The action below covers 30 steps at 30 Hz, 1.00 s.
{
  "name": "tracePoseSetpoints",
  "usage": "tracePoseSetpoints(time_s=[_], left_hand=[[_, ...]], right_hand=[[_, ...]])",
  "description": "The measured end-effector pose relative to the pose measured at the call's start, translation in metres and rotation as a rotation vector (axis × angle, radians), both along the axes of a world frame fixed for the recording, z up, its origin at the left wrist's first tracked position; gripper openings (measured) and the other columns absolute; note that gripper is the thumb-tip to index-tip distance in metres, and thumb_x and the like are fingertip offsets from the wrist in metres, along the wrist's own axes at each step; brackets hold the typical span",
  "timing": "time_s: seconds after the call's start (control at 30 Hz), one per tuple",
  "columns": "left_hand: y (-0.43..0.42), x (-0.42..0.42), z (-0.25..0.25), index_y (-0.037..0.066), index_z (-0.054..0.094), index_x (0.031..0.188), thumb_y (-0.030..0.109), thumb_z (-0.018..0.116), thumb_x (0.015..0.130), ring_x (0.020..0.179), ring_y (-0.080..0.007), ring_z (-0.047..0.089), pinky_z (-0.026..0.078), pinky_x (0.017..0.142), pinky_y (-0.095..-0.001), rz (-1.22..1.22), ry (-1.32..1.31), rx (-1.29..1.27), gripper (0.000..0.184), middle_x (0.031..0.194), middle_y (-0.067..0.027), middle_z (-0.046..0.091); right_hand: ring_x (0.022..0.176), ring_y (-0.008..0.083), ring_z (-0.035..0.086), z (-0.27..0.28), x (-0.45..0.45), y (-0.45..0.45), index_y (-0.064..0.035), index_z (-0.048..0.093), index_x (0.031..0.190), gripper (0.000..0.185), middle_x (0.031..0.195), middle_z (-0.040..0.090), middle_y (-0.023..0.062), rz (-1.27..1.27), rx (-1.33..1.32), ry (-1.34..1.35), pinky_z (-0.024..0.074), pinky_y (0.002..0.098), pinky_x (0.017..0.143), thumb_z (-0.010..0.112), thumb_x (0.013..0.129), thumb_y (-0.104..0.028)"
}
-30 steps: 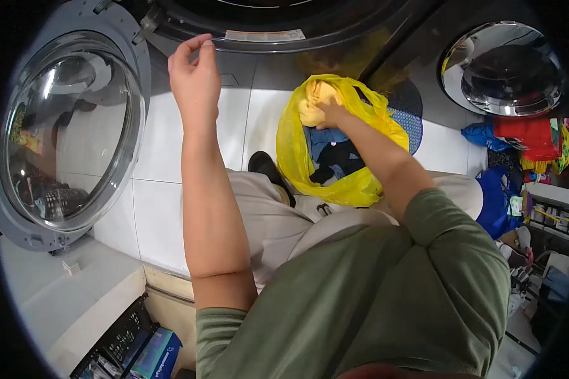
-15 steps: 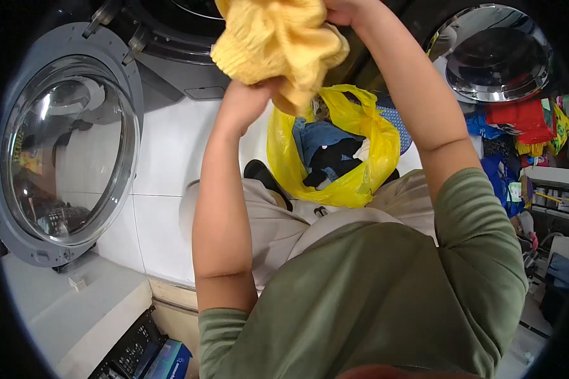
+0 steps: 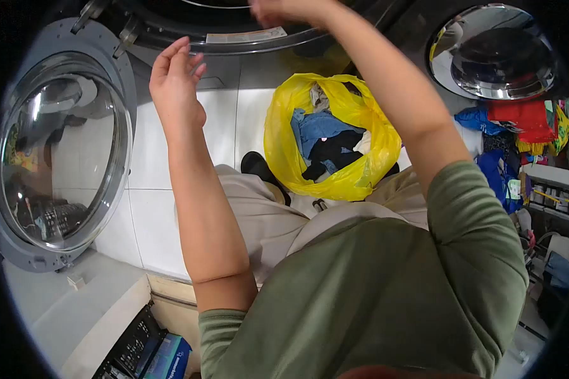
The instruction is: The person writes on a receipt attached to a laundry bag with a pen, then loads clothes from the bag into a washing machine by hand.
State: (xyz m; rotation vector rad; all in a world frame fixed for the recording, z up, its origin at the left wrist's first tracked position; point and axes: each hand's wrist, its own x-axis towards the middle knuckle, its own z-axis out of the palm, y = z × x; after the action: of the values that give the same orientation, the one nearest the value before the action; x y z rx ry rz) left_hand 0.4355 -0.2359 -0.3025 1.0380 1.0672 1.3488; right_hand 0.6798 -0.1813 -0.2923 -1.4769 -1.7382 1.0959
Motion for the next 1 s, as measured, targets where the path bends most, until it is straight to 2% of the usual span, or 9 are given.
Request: tracePoseSetpoints(time_s=[0.07,0.1,0.13,0.17,0.33,0.47,0.73,0.93,1.0], left_hand=[[0.002,-0.002,-0.001,0.001,0.06,0.116,0.014,0.056,0.094,0.098,-0.0195,0.06,0.049,0.085,-0.0335,0.01,0.097,0.054,0.026,0.116,-0.0102,0.061],[0.003,-0.002,-0.002,0.0,0.061,0.115,0.014,0.056,0.094,0.097,-0.0196,0.061,0.049,0.084,-0.0333,0.013,0.147,0.082,0.025,0.115,-0.0102,0.062],[0.002,0.0,-0.003,0.001,0.063,0.111,0.014,0.055,0.095,0.094,-0.0178,0.062,0.049,0.082,-0.031,0.032,0.197,0.084,0.022,0.112,-0.0096,0.064],[0.0,0.0,-0.004,0.001,0.064,0.11,0.014,0.055,0.095,0.093,-0.0171,0.062,0.049,0.082,-0.0302,0.025,0.237,0.091,0.021,0.111,-0.0093,0.065],[-0.002,0.004,-0.008,0.003,0.065,0.107,0.016,0.055,0.096,0.089,-0.0138,0.063,0.049,0.08,-0.0266,-0.058,0.325,0.159,0.02,0.106,-0.007,0.067],[-0.001,0.007,-0.017,0.003,0.066,0.107,0.019,0.057,0.095,0.083,-0.012,0.062,0.048,0.075,-0.0252,-0.148,0.418,0.141,0.022,0.099,-0.0052,0.068],[-0.037,0.04,-0.059,0.002,0.064,0.113,0.022,0.06,0.093,0.082,-0.0119,0.059,0.048,0.077,-0.0257,-0.584,0.725,0.315,0.028,0.098,-0.0057,0.066],[-0.118,0.103,-0.106,-0.003,0.043,0.137,0.059,0.071,0.073,0.124,-0.0359,0.049,0.039,0.104,-0.0416,-1.277,0.937,0.071,0.094,0.132,-0.0304,0.049],[-0.152,0.12,-0.147,0.0,0.032,0.144,0.058,0.073,0.071,0.129,-0.0368,0.042,0.033,0.108,-0.0426,-1.207,1.232,0.084,0.102,0.139,-0.0323,0.04]], right_hand=[[0.086,0.022,0.065,-0.119,0.008,-0.027,-0.0002,0.069,0.095,0.032,0.095,0.069,0.0095,0.52,-0.109,-0.445,0.0523,0.0348,0.076,0.07,0.082,-0.03],[0.101,0.0272,0.062,-0.184,0.009,-0.054,-0.0027,0.065,0.112,0.047,0.112,0.065,0.0127,0.495,-0.526,-0.564,0.0495,0.0381,0.086,0.073,0.079,-0.035],[0.115,0.0287,0.056,-0.199,0.012,-0.108,-0.0085,0.054,0.13,0.063,0.13,0.056,0.0154,0.569,-0.243,-0.705,0.0472,0.04,0.091,0.076,0.076,-0.033],[0.121,0.0336,0.051,-0.288,0.03,-0.132,-0.0145,0.043,0.14,0.077,0.139,0.047,0.0194,0.497,-0.328,-0.755,0.0462,0.0422,0.093,0.078,0.074,-0.031],[0.111,0.0352,0.057,-0.323,0.054,-0.193,-0.0144,0.061,0.122,0.048,0.119,0.06,0.0185,0.016,-0.199,-0.621,0.0465,0.0436,0.093,0.072,0.078,-0.029],[0.088,0.0371,0.065,-0.236,0.083,-0.184,-0.008,0.067,0.107,0.032,0.091,0.067,0.02,0.079,-0.26,-0.68,0.0507,0.0431,0.079,0.066,0.082,-0.028],[0.071,0.0268,0.068,-0.081,0.113,-0.258,-0.0018,0.068,0.106,0.036,0.081,0.069,0.0173,-0.37,-0.032,-0.296,0.0532,0.035,0.069,0.063,0.075,-0.019],[0.059,0.0038,0.055,0.0,0.088,-0.279,-0.0017,0.071,0.101,0.032,0.074,0.064,-0.0008,-0.515,-0.006,0.188,0.0455,0.0196,0.055,0.061,0.071,-0.004],[0.061,0.0031,0.056,0.038,0.091,-0.285,-0.0055,0.071,0.103,0.03,0.078,0.065,-0.0014,-0.504,0.154,0.327,0.0459,0.0189,0.055,0.063,0.075,-0.003]])
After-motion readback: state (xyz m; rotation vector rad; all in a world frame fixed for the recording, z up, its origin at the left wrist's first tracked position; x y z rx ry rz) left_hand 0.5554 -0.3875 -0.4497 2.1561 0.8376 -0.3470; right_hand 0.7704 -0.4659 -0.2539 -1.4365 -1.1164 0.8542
